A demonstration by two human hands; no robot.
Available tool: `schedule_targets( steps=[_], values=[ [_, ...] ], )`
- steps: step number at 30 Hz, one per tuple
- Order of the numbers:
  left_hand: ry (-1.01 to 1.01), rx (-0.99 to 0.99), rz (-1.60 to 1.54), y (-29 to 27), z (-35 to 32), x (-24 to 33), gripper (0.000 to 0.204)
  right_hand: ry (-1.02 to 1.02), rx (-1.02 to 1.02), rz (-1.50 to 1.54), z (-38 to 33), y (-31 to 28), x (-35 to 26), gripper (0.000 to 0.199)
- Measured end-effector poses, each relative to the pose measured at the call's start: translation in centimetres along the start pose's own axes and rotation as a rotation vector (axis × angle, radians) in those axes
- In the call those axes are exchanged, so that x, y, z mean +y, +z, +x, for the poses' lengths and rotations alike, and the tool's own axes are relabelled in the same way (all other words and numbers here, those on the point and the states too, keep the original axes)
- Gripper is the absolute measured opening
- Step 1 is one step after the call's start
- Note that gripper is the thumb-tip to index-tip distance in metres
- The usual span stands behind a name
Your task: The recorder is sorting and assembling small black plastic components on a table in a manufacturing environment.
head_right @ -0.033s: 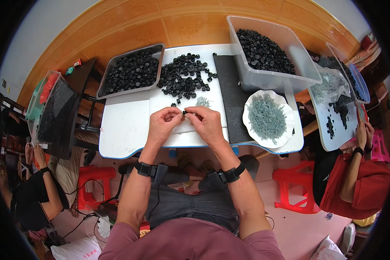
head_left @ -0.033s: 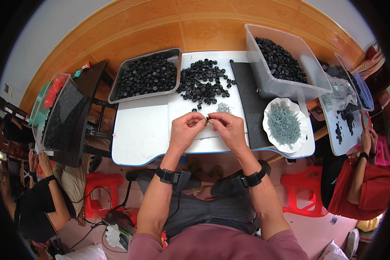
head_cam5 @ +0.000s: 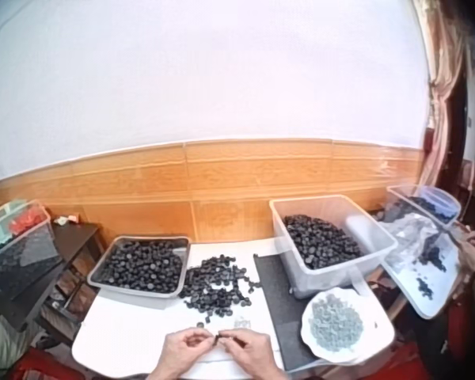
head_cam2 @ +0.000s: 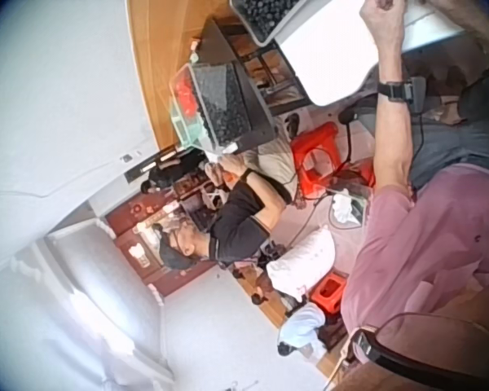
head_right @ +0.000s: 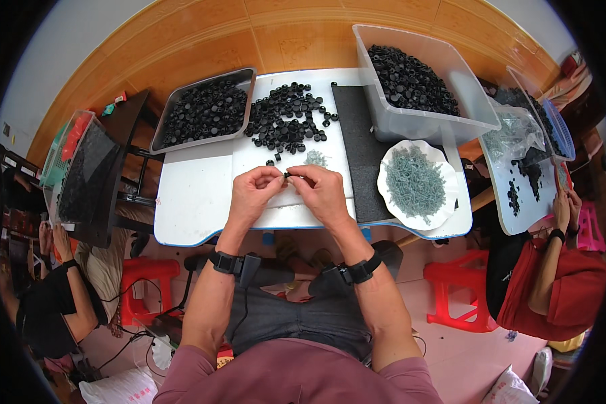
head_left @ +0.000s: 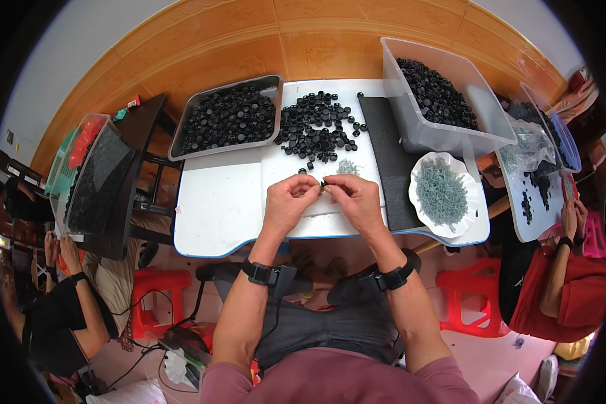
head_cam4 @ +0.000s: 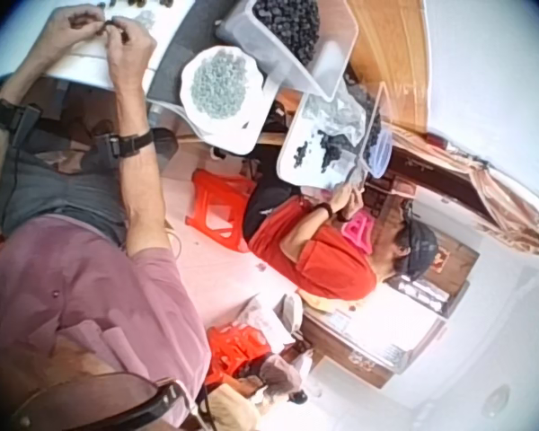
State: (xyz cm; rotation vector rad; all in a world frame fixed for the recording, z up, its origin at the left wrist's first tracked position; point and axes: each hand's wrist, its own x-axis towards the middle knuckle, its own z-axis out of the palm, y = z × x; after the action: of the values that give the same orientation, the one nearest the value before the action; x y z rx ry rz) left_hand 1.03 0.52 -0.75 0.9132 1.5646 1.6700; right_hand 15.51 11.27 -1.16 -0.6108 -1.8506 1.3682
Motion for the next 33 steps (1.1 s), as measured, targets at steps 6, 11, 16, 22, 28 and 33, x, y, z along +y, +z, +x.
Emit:
schedule_targets(
  steps=[6, 11, 16, 22, 28, 33],
  values=[
    [-0.040, -0.035, -0.017, -0.4, 0.0, 0.0, 0.015, -0.002, -0.021, -0.036, 0.2, 0.0, -0.8, 0.017],
    [0.171, 0.248, 0.290, -0.2, -0.2, 0.4, 0.032, -0.030, 0.134, -0.072, 0.2, 0.0, -1.1, 0.016],
    [0.224, 0.250, 0.766, -1.2, 0.9, 1.7, 0.042, -0.059, 0.121, -0.098, 0.3, -0.2, -1.2, 0.016],
    [0.341, 0.192, 0.850, -0.6, 0.8, 1.4, 0.035, -0.071, 0.116, -0.087, 0.4, -0.2, -1.3, 0.017],
    [0.266, 0.232, 0.497, 1.2, -0.3, 0.8, 0.023, -0.130, 0.099, -0.127, 0.3, -0.1, -1.5, 0.017],
    [0.276, 0.173, 0.431, 1.1, -0.4, 0.4, 0.027, -0.141, 0.075, -0.154, 0.3, 0.0, -1.5, 0.017]
  ],
)
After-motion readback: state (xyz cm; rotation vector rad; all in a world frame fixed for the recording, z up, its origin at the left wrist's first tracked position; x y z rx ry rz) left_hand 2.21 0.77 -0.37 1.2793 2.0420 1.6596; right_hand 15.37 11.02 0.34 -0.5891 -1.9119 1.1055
